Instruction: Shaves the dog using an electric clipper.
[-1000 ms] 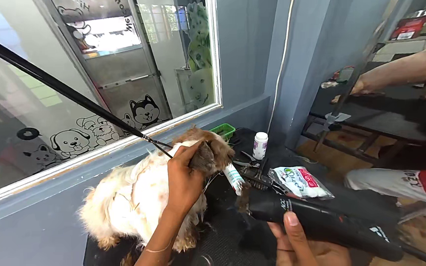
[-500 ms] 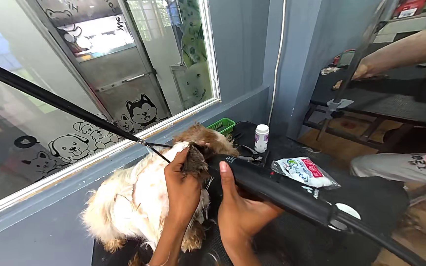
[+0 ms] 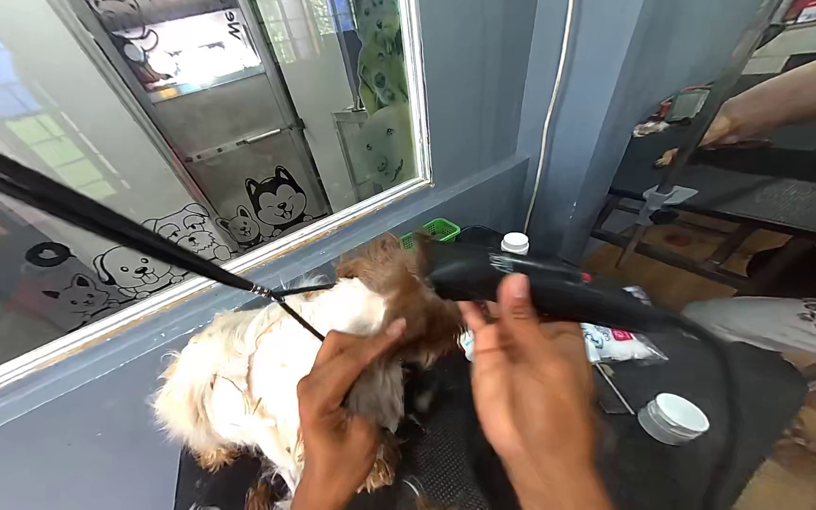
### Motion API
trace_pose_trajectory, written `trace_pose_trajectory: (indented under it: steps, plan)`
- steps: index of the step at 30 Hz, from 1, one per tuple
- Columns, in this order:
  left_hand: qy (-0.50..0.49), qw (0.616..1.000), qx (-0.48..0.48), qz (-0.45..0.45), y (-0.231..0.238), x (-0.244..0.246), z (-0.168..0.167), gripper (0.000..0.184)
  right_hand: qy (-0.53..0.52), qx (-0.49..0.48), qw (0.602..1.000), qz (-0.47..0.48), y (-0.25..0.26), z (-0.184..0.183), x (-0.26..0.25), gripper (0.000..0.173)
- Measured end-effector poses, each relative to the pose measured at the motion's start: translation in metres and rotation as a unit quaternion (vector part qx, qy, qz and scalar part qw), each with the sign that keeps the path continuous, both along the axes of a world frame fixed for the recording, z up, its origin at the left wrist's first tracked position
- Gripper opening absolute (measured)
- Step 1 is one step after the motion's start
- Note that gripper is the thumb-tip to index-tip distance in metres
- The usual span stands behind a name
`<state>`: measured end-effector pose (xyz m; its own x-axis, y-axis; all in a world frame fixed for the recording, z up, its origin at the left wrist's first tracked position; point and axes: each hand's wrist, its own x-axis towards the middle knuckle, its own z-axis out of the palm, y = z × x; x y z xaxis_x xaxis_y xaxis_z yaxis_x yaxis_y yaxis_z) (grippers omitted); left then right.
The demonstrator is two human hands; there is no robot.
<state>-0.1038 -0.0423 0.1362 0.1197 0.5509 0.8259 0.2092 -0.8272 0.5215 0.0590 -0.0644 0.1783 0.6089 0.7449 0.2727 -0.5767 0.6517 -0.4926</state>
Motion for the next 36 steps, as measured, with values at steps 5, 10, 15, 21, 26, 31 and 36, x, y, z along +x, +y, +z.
trace_pose_trajectory:
  steps: [5,10,15,21,26,31,36]
  plan:
    - [0.126,0.988,0.082,-0.034,-0.045,-0.049,0.003,0.019,-0.047,0.048,0.998,0.016,-0.043,-0.025,0.06,0.045]
    - [0.129,0.988,0.084,-0.018,-0.064,-0.08,0.001,0.017,-0.237,0.079,0.964,0.093,-0.076,-0.028,0.075,0.057]
    - [0.028,0.997,0.051,-0.058,-0.053,-0.068,-0.004,0.012,-0.392,0.087,0.916,0.016,-0.077,-0.003,0.04,0.075]
    - [0.023,0.987,0.001,-0.16,-0.044,-0.059,-0.01,0.012,-0.421,0.043,0.906,0.002,-0.07,0.004,0.035,0.076]
    - [0.062,0.987,0.01,-0.15,-0.045,-0.057,-0.017,0.012,-0.484,-0.005,0.874,0.042,-0.071,-0.013,0.049,0.078]
    - [0.061,0.987,-0.004,-0.15,-0.044,-0.059,-0.017,0.014,-0.467,0.033,0.858,0.21,-0.083,-0.038,0.055,0.073]
    - [0.065,0.986,0.0,-0.156,-0.043,-0.056,-0.015,0.015,-0.402,0.076,0.878,0.248,-0.084,-0.042,0.074,0.066]
